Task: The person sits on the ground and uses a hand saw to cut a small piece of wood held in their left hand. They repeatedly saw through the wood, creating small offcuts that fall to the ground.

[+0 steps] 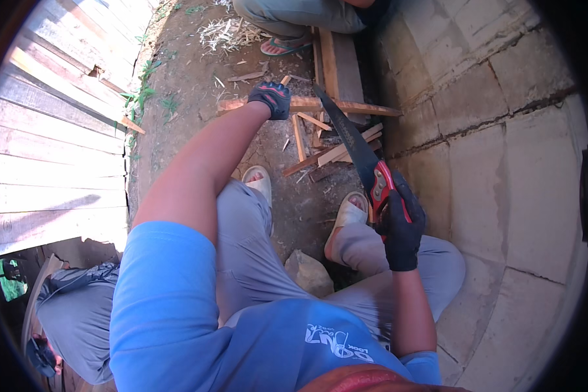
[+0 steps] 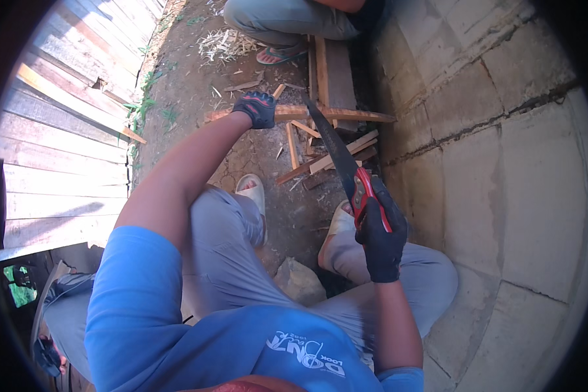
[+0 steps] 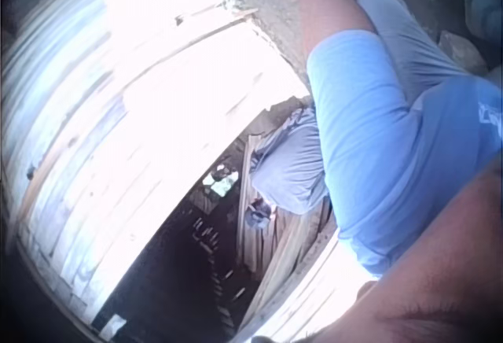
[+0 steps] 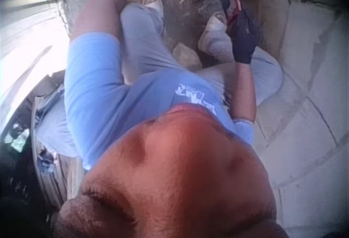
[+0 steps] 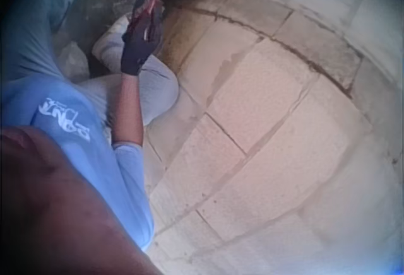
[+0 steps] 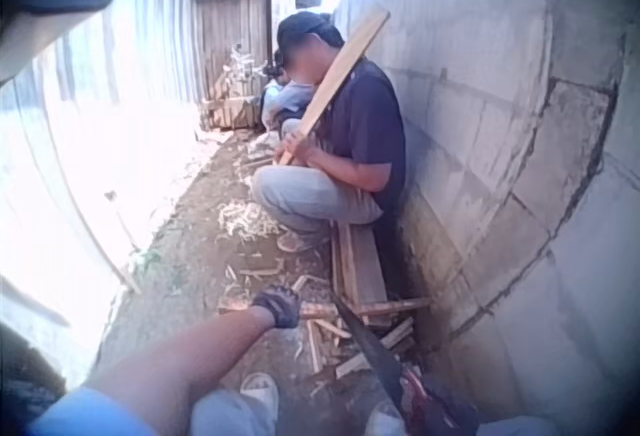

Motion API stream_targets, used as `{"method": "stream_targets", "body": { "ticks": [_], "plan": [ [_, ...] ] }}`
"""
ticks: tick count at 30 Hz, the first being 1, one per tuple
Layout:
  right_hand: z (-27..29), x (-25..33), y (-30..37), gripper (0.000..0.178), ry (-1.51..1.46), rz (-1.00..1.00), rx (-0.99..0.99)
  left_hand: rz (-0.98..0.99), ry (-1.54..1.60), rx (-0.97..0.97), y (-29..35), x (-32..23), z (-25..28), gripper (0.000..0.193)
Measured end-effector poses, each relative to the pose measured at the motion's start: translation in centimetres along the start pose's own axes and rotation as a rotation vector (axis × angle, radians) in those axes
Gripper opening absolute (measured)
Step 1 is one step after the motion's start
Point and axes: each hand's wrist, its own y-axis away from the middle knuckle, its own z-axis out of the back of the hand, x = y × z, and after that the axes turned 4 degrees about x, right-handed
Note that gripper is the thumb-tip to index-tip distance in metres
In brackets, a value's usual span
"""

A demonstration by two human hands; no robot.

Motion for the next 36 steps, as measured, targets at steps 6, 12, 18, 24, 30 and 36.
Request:
{"method": "stream_targets", "body": {
  "ticks": [6, 12, 18, 24, 30, 36],
  "plan": [
    [-5.7, -2.7, -7.3, 0.038, 0.300, 0.291, -0.021, 0.018, 0.031, 0.056, 0.4, -0.8, 1.4, 0.040],
    [-10.5, -4.8, -15.4, 0.037, 0.082, 0.198, -0.052, 0.021, 0.008, 0.048, 0.2, -0.6, 1.1, 0.038],
    [-12.0, -9.1, -16.7, 0.038, -0.145, 0.143, -0.096, 0.010, 0.027, 0.031, 0.2, -0.7, 0.7, 0.037],
    [-11.5, -9.7, -13.8, 0.040, -0.031, 0.247, -0.105, -0.003, 0.010, 0.105, 0.0, -1.3, 1.9, 0.041],
    [-6.7, -6.8, -8.9, 0.041, 0.019, 0.211, -0.016, 0.042, 0.033, 0.108, 0.1, -1.2, 1.8, 0.044],
    [-0.8, -1.8, 0.2, 0.042, 0.068, -0.064, -0.010, 0.031, 0.019, 0.112, -0.6, -0.7, 1.3, 0.050]
  ]
}}
